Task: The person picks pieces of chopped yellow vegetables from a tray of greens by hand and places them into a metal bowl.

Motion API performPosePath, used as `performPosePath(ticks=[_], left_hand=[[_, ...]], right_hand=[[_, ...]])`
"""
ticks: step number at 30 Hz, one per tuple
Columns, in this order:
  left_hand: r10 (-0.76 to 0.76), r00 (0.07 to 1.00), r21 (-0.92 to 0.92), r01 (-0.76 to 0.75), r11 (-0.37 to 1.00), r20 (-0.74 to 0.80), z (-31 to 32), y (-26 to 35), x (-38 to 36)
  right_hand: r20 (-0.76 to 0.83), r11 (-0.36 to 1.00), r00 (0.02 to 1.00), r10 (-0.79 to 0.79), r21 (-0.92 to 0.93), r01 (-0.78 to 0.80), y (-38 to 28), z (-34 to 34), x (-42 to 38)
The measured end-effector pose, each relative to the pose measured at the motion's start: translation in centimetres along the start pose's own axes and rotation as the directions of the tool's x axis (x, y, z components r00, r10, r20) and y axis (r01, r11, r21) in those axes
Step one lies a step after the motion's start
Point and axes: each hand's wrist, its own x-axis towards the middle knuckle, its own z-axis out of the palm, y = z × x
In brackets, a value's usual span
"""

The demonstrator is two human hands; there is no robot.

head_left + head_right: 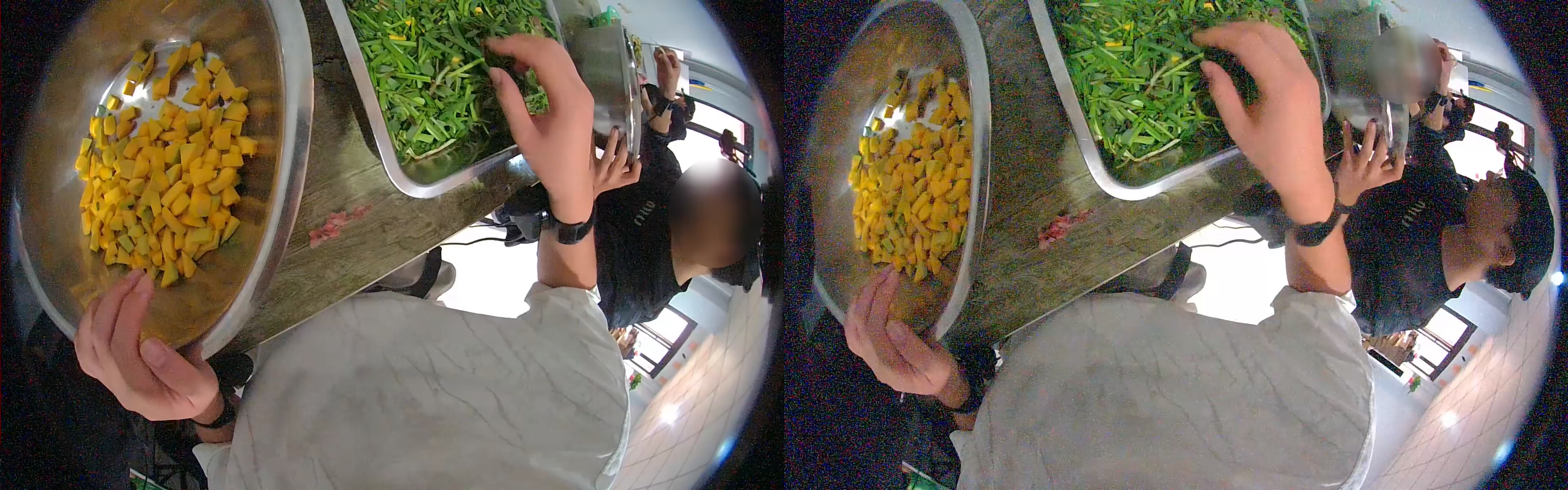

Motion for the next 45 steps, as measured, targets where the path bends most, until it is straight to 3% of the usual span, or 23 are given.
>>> performPosePath(ticks=[3,6,9,12,15,18,24,33,36,41,44,45], left_hand=[[0.004,1.0,0.005,-0.004,1.0,0.005,-0.1,0.0,0.1],[0.01,1.0,0.006,-0.01,1.0,0.005,-0.1,0.1,0.2],[-0.001,1.0,0.009,0.001,1.0,0.007,-0.2,0.1,0.1],[-0.01,1.0,0.02,0.01,1.0,0.0,-0.2,0.3,0.2],[0.002,1.0,0.025,-0.002,1.0,-0.02,0.0,0.5,0.5],[-0.001,1.0,0.032,0.001,0.999,-0.017,0.0,0.4,0.5],[0.005,1.0,0.027,-0.005,1.0,-0.017,0.0,0.4,0.6],[-0.023,0.999,0.023,0.024,0.999,-0.037,0.1,0.8,0.7],[-0.046,0.999,0.015,0.046,0.999,-0.026,0.0,1.2,0.9],[0.012,0.999,-0.013,-0.011,1.0,0.04,-1.2,1.7,1.9],[0.003,0.997,-0.247,-0.022,0.969,-0.08,-2.5,1.8,2.5],[0.064,0.985,-0.208,-0.097,0.973,-0.161,-3.0,1.9,2.8]], right_hand=[[0.166,0.987,0.975,-0.148,0.095,0.133,-0.1,-0.5,-0.1],[0.122,0.988,0.98,-0.157,0.033,0.154,-0.4,0.4,0.0],[0.154,0.98,0.988,0.007,-0.198,0.024,0.5,0.6,-0.8],[0.094,0.965,0.995,0.034,-0.263,-0.008,0.5,1.3,-0.5],[0.098,0.969,0.991,-0.091,-0.223,0.111,0.7,1.7,0.5],[0.163,0.977,0.984,-0.076,-0.185,0.106,0.7,1.9,0.5],[0.209,0.953,0.978,-0.018,-0.294,0.08,0.3,1.7,0.4],[0.093,0.999,0.996,0.003,-0.053,0.002,-0.1,1.3,0.6],[0.068,0.999,0.998,-0.011,-0.051,0.015,-0.3,1.2,0.6],[-0.016,0.991,0.999,-0.049,0.127,0.05,-2.2,0.4,1.8],[-0.016,0.95,0.989,-0.144,0.278,0.143,-7.0,-2.1,3.8],[-0.054,0.916,0.975,-0.216,0.335,0.221,-8.4,-1.9,4.4]])
